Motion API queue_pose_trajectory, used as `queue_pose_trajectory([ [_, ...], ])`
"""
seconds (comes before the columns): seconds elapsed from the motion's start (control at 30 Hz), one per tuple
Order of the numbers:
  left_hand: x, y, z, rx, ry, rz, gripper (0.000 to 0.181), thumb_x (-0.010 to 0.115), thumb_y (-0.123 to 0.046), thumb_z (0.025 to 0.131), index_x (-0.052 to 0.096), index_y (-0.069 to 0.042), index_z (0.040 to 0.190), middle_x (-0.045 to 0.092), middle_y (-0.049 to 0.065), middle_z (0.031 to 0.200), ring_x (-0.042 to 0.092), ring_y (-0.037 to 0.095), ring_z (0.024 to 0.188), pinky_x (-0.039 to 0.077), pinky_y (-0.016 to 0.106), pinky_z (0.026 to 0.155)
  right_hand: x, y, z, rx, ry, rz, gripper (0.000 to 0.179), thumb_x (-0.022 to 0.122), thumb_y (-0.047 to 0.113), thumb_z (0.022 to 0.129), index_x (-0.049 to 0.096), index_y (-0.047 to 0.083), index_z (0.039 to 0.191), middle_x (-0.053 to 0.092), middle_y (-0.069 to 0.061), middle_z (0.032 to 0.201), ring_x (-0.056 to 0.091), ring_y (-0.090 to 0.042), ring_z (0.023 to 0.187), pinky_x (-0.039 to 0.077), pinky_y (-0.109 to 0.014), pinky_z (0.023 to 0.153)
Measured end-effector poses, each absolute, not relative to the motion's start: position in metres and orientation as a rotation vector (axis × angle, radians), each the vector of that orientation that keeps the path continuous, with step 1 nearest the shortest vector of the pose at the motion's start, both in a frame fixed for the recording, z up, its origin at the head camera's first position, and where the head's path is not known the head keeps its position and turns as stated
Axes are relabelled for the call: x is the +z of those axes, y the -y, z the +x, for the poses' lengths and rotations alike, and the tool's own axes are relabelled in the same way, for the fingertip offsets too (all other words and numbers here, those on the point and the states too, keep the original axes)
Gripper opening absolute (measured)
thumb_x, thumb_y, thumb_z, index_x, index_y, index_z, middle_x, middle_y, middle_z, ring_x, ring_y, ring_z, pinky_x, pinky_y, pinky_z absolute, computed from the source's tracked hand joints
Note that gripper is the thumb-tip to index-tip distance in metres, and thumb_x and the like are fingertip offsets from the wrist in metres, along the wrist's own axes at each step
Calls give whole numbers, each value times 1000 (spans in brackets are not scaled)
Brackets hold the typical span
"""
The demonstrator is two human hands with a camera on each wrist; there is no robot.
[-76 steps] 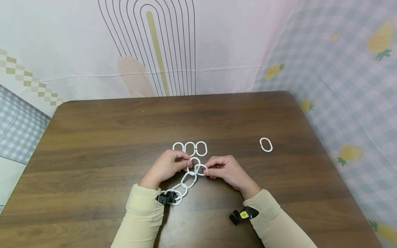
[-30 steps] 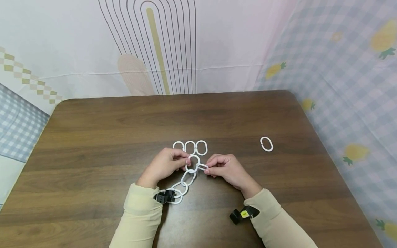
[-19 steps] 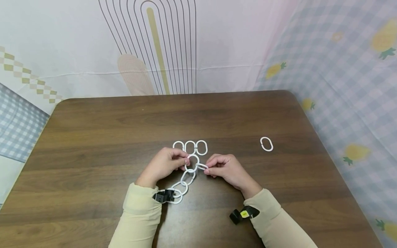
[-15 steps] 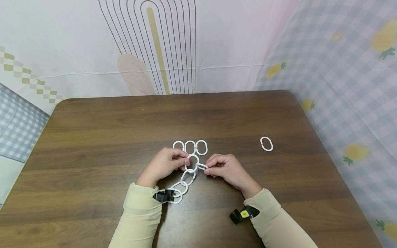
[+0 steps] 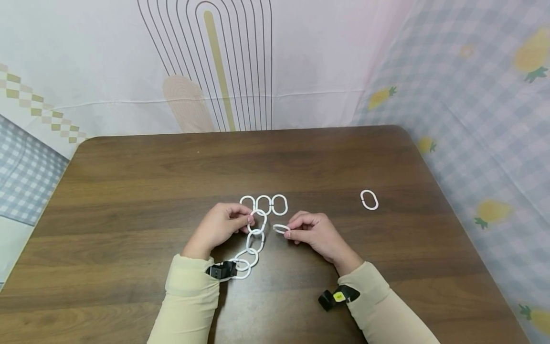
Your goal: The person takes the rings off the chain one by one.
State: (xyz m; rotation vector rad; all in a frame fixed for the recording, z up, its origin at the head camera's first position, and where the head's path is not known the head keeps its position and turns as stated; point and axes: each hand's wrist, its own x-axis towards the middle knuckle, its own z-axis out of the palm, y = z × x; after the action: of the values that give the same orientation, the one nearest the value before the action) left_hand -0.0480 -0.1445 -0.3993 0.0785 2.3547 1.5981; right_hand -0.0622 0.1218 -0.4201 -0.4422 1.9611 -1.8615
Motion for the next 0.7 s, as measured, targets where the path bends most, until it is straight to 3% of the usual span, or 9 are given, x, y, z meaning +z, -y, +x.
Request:
queue_pose_trajectory([
  [0.13,-398,145,-48,1608,-2348,68,12,67,-7,95,74,2,100,73,9,83,67,13,70,54,27,69,-419,-122,-63,-1894,-1937,-421,9,76,-5,83,76,4,85,66,-9,86,62,-13,64,54,-25,59],
  [0.2,-398,145,-48,1606,-2348,75,12,67,-7,95,74,2,100,73,9,84,67,13,71,54,28,70,-417,-122,-63,-1903,-1926,-398,5,76,-4,84,75,-2,88,67,-7,84,62,-13,64,55,-25,60],
  [0.4,-398,140,-49,1626,-2321,98,13,68,-6,95,74,3,101,73,12,86,67,14,71,55,29,71,-412,-125,-63,-1891,-1953,-337,17,76,-2,85,70,-14,96,69,-3,79,61,-12,64,55,-25,62],
  [0.7,-397,135,-51,1633,-2327,100,13,68,-6,94,74,3,101,73,13,86,67,14,71,55,30,72,-405,-121,-72,-1752,-2120,-191,21,78,4,85,73,-10,100,71,-6,78,64,-13,67,56,-27,64],
])
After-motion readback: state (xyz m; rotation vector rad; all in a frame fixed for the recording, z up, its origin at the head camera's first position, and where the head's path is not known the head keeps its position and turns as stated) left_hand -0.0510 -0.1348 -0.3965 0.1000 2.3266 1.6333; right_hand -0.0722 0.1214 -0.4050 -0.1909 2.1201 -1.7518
